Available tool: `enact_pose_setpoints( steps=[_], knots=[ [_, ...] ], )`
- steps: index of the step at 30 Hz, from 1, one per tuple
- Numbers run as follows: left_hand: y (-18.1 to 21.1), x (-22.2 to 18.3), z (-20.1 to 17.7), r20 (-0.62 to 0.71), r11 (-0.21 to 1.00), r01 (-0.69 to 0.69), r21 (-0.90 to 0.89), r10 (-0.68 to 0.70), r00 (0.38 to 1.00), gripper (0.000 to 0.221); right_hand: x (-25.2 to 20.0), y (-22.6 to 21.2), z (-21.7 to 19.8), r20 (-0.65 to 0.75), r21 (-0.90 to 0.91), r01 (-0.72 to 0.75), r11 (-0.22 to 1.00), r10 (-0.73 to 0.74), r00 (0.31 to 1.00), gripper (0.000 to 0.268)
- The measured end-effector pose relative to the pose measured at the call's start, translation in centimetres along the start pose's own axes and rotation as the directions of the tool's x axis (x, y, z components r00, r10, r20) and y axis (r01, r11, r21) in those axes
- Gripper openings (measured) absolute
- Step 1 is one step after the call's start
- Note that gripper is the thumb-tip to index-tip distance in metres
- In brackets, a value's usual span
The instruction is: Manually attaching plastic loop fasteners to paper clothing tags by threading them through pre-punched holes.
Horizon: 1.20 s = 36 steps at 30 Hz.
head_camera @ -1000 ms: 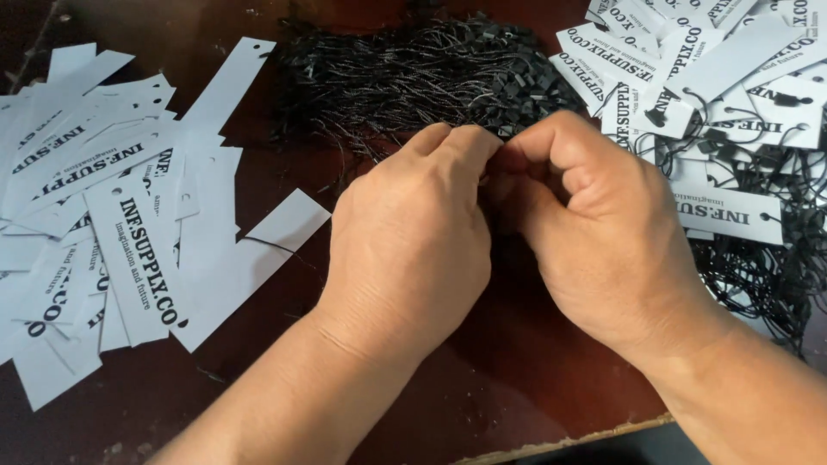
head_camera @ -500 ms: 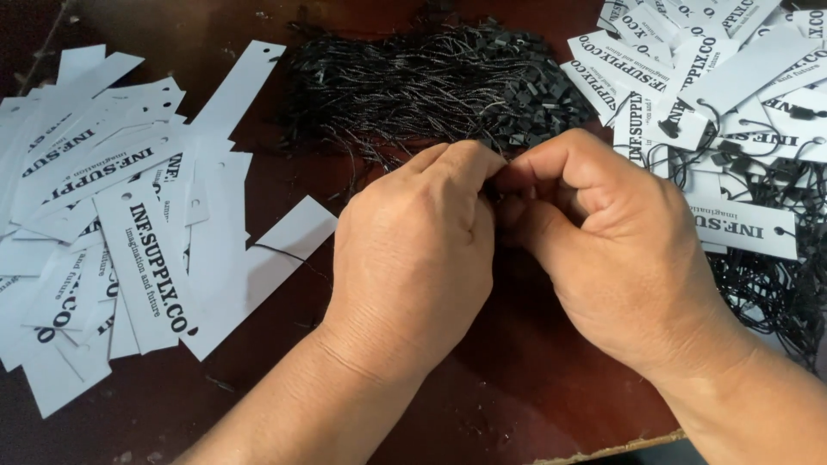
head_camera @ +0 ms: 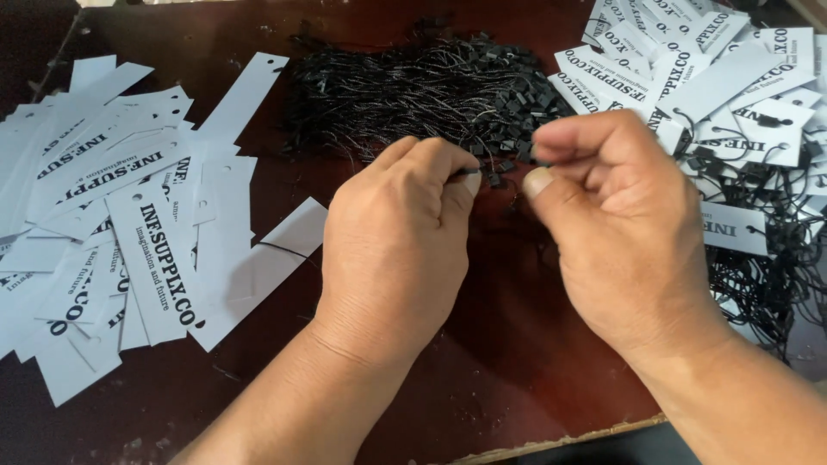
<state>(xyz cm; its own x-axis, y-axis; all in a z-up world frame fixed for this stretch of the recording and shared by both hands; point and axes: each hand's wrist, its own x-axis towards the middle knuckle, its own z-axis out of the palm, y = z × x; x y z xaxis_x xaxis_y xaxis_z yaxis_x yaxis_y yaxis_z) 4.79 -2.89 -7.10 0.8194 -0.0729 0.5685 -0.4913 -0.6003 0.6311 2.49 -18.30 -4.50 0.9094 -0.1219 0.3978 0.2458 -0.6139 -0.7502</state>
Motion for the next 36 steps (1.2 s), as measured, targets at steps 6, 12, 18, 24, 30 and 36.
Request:
enact_pose_setpoints(
  steps=[6, 12, 18, 24, 30, 36],
  knots=[
    [0.5, -0.5, -0.2, -0.014, 0.983, -0.059, 0.172, 0.062, 0.998, 0.015, -0.8, -0.3, -0.3, 0.144, -0.065, 0.192, 0.979, -0.181, 0.973, 0.016],
    [-0.3, -0.9, 0.3, -0.107, 0.882, -0.29, 0.372, 0.351, 0.93, 0.031, -0.5, -0.5, 0.2, 0.154, -0.16, 0.071, 0.985, -0.046, 0.987, 0.009],
    [-0.3, -0.9, 0.4, -0.037, 0.885, -0.286, 0.368, 0.321, 0.946, 0.022, -0.4, 0.9, 0.0, 0.158, -0.258, 0.25, 0.933, -0.215, 0.964, 0.012],
    [-0.5, 0.0, -0.4, -0.071, 0.948, -0.003, 0.32, 0.027, 0.997, 0.011, 0.7, 1.5, 0.1, -0.207, 0.466, -0.138, 0.874, 0.259, 0.943, 0.008],
    [-0.6, 0.2, -1.1, -0.147, 0.993, -0.077, 0.093, 0.09, 0.985, 0.008, 0.7, 1.3, 0.1, -0.217, 0.476, -0.119, 0.871, 0.248, 0.944, 0.023],
    [0.6, -0.6, -0.9, -0.161, 0.896, -0.331, 0.296, 0.388, 0.907, 0.019, -0.7, -0.3, -0.5, 0.12, 0.025, 0.401, 0.916, -0.401, 0.908, 0.02]
  ],
)
